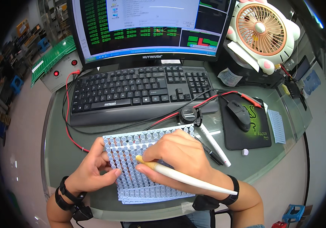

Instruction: Probing or testing an LED grid panel at a workstation using a probe tool.

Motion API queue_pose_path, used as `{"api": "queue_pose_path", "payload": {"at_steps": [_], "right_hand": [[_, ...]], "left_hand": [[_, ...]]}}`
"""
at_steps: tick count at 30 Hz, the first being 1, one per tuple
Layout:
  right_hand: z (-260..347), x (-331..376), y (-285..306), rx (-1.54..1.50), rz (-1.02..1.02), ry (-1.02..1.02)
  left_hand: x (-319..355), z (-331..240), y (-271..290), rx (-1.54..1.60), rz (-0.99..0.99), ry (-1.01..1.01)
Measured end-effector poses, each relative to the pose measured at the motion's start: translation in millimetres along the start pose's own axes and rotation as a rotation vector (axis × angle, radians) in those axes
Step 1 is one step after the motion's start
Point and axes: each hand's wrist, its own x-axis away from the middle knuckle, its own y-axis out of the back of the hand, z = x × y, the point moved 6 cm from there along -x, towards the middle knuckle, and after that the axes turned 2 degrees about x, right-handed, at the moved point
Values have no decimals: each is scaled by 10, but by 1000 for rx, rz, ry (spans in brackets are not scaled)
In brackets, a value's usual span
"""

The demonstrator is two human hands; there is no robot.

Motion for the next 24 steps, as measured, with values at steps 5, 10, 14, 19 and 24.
{"api": "queue_pose_path", "payload": {"at_steps": [5,10,14,19,24], "right_hand": [[14,-65,-95,-38,53,44],[-15,-5,-93,19,87,81],[-19,8,-110,48,117,124],[-35,9,-119,69,127,129],[-33,17,-122,104,135,150]], "left_hand": [[6,11,17,-21,5,-15],[4,-6,18,2,6,-2],[3,8,16,17,16,-5],[-5,13,20,7,15,-3],[-9,19,27,0,3,-2]]}}
